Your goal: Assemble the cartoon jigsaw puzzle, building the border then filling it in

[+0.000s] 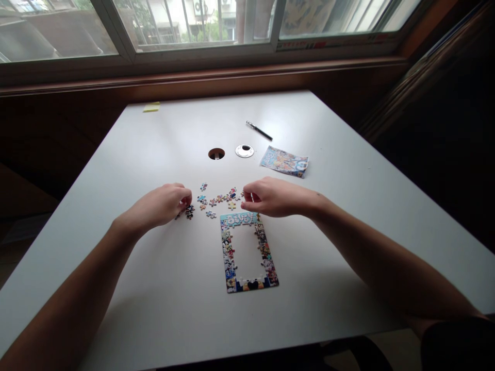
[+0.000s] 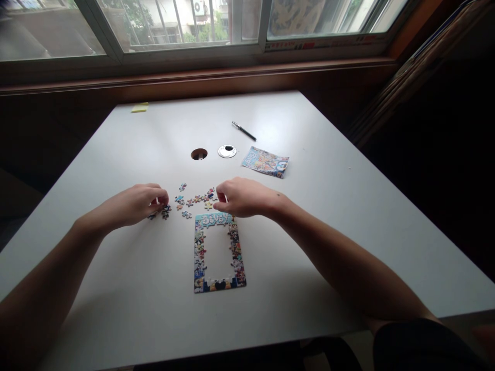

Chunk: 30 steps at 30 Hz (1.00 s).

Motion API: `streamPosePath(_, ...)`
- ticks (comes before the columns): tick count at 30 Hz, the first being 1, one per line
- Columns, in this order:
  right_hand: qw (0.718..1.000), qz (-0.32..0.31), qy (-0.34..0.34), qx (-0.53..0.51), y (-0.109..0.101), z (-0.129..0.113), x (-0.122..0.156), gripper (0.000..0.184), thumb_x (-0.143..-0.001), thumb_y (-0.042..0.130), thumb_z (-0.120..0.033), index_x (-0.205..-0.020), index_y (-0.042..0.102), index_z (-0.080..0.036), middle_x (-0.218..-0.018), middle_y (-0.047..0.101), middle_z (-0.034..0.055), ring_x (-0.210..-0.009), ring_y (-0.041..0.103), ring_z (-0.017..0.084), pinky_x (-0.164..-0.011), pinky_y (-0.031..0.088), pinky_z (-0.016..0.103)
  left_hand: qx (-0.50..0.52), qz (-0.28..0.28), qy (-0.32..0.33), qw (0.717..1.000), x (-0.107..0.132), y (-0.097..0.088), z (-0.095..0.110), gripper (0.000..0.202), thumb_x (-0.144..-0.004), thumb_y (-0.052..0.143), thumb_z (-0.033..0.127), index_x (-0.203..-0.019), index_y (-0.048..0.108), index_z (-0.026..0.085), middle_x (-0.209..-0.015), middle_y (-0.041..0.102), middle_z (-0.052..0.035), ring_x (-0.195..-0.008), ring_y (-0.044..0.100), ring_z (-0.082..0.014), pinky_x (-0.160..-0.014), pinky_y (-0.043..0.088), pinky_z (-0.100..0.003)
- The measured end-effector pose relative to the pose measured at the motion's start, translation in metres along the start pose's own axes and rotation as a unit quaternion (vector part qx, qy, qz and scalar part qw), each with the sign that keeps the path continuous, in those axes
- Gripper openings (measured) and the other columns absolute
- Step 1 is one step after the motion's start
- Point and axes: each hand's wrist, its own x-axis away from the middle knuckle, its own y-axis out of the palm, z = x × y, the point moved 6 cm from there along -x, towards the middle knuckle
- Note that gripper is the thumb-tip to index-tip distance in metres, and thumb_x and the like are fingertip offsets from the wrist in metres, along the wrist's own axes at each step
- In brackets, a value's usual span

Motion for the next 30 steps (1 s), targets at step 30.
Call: streamPosePath(30,1.0,-0.002,0.001,0.008,-0.001,-0.001,0.0,0.033,-0.091,0.054,-0.047,-0.085,0.068,-0.018,-0.081,0.069,0.0068,-0.065,0.053,0.015,-0.059,0.031,0.029,0.375,0.101,0.134,0.912,0.019,-0.046,0.079,0.014,-0.087,0.072,0.028,-0.1,0.073,0.021,-0.092,0.074,-0.0043,-0.084,0.069,-0.0153,-0.08,0.06,-0.029)
